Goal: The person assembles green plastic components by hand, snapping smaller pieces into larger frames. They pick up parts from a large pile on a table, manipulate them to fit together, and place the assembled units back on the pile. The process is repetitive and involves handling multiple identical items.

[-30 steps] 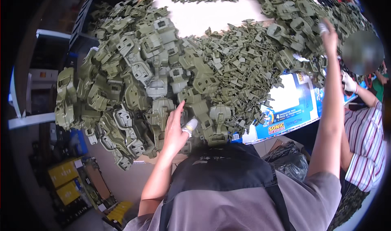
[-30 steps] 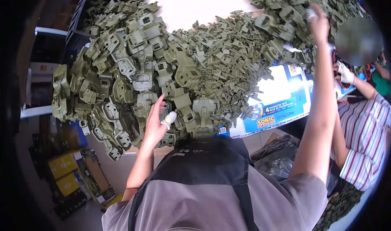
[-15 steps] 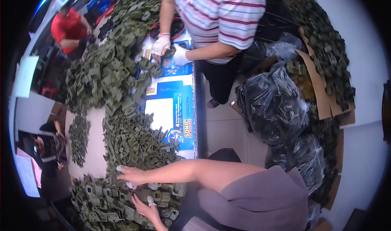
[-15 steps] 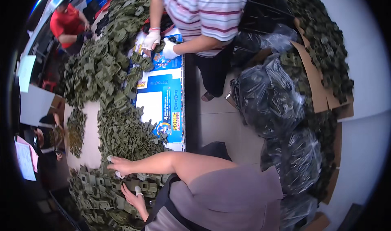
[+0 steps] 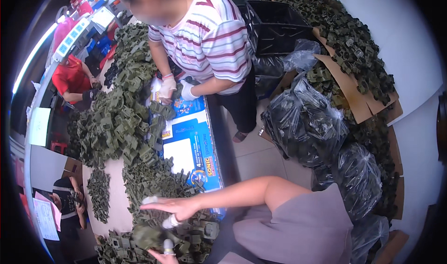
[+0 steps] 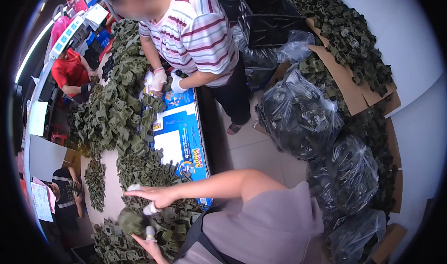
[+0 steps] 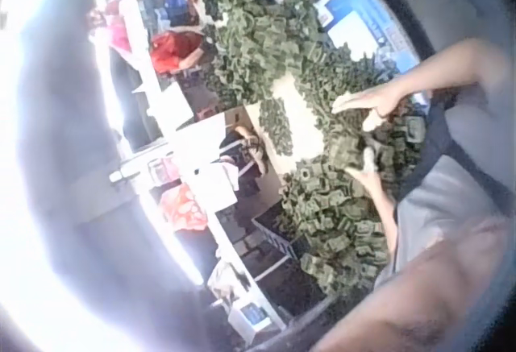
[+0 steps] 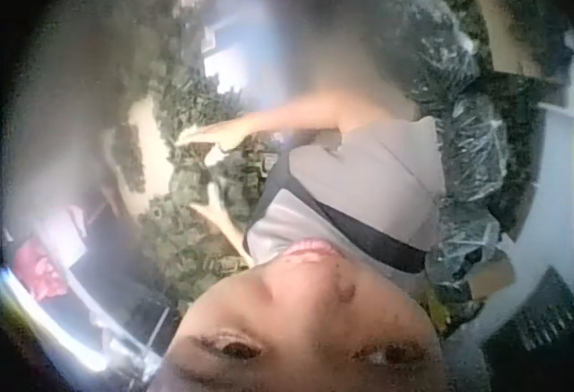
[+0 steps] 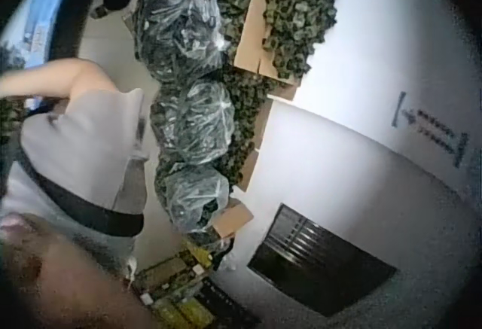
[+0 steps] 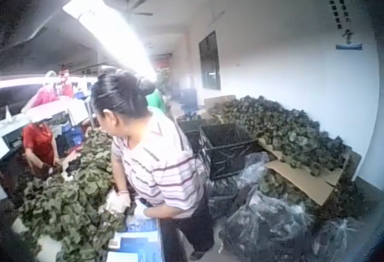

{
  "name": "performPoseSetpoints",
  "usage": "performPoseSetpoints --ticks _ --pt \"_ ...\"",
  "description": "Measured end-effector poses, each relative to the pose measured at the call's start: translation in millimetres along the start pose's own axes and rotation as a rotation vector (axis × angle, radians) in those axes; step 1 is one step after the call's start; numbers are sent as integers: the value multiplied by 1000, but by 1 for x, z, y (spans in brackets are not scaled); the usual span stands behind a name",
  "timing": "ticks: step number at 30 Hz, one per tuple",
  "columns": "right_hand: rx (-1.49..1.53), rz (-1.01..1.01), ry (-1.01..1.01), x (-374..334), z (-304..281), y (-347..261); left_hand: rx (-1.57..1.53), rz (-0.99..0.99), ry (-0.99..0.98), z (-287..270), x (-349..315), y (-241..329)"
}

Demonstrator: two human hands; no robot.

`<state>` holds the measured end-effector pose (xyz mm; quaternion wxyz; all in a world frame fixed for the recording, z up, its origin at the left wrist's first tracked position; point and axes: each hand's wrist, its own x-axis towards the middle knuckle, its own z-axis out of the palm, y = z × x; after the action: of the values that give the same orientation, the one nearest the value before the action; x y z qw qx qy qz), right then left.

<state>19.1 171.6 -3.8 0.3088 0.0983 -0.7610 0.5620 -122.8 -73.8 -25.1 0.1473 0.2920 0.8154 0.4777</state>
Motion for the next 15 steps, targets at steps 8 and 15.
performPoseSetpoints --ticks 8,15 --pt "225 342 -367 -27 41 9 -491 -195 145 69 -25 75" --pt "210 550 -134 -27 49 19 -553 -160 -33 68 -23 65"
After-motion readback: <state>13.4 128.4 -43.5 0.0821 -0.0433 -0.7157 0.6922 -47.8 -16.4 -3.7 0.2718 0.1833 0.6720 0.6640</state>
